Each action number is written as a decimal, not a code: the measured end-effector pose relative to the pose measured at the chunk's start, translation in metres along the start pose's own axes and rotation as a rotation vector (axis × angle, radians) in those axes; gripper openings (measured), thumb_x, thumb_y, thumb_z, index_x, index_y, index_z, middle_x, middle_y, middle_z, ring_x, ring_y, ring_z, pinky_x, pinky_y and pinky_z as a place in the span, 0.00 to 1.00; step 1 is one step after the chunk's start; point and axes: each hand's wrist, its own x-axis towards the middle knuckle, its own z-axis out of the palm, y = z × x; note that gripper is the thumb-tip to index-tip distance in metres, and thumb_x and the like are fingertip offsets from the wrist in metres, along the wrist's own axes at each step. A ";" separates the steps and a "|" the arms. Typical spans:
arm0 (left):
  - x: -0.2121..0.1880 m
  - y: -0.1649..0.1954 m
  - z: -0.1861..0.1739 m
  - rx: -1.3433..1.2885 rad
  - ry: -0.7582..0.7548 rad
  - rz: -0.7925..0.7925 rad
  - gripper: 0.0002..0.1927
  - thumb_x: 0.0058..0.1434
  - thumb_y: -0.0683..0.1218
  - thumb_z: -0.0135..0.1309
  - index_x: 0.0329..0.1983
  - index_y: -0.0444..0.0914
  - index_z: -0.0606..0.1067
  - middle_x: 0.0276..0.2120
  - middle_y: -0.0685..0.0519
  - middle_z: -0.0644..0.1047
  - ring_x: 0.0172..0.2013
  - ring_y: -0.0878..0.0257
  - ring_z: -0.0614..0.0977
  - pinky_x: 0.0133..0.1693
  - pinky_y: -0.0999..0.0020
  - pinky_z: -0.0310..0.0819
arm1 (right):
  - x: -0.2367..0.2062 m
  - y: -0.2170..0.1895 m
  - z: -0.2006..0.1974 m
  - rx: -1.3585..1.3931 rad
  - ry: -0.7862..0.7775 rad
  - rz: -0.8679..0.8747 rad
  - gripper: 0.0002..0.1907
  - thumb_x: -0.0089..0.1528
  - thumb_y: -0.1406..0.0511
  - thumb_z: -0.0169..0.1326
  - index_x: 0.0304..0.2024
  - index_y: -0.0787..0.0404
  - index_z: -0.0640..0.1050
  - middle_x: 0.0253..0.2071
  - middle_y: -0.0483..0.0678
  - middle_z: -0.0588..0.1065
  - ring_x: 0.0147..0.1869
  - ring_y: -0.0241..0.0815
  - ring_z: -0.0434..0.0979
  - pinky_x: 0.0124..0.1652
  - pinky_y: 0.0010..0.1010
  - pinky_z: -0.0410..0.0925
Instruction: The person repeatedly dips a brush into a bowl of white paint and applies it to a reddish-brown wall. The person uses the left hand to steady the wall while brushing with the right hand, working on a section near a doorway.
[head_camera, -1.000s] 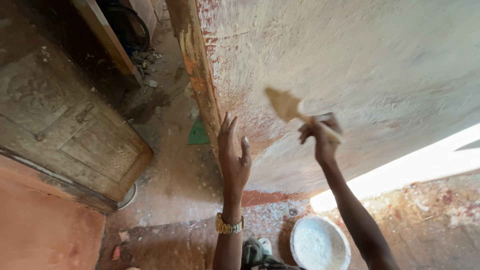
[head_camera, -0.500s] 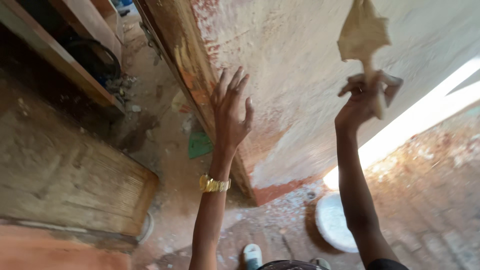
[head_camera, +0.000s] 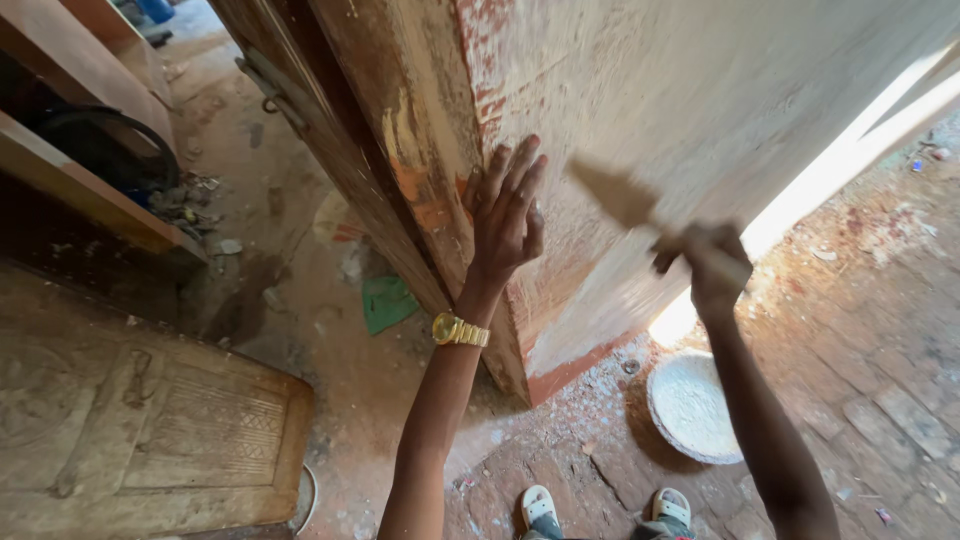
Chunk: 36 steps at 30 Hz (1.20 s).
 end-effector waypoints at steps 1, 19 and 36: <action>0.000 -0.001 0.001 0.002 0.025 0.011 0.24 0.76 0.49 0.33 0.72 0.43 0.65 0.72 0.57 0.66 0.77 0.62 0.55 0.76 0.60 0.36 | 0.016 0.009 -0.006 0.044 0.102 0.008 0.06 0.77 0.67 0.49 0.46 0.64 0.69 0.31 0.56 0.79 0.27 0.39 0.81 0.26 0.29 0.76; -0.008 -0.007 0.011 0.015 0.020 0.010 0.24 0.74 0.48 0.34 0.71 0.40 0.67 0.70 0.52 0.70 0.75 0.57 0.60 0.75 0.57 0.34 | 0.042 0.000 -0.006 -0.622 -0.120 0.300 0.08 0.69 0.72 0.52 0.50 0.62 0.78 0.40 0.50 0.78 0.42 0.40 0.77 0.39 0.30 0.70; -0.112 0.129 0.106 -0.036 0.052 -0.340 0.18 0.73 0.45 0.42 0.64 0.37 0.68 0.65 0.43 0.72 0.68 0.45 0.67 0.71 0.48 0.56 | -0.102 -0.002 -0.233 -0.111 0.302 0.166 0.07 0.76 0.68 0.55 0.48 0.64 0.70 0.40 0.55 0.78 0.39 0.45 0.82 0.44 0.39 0.79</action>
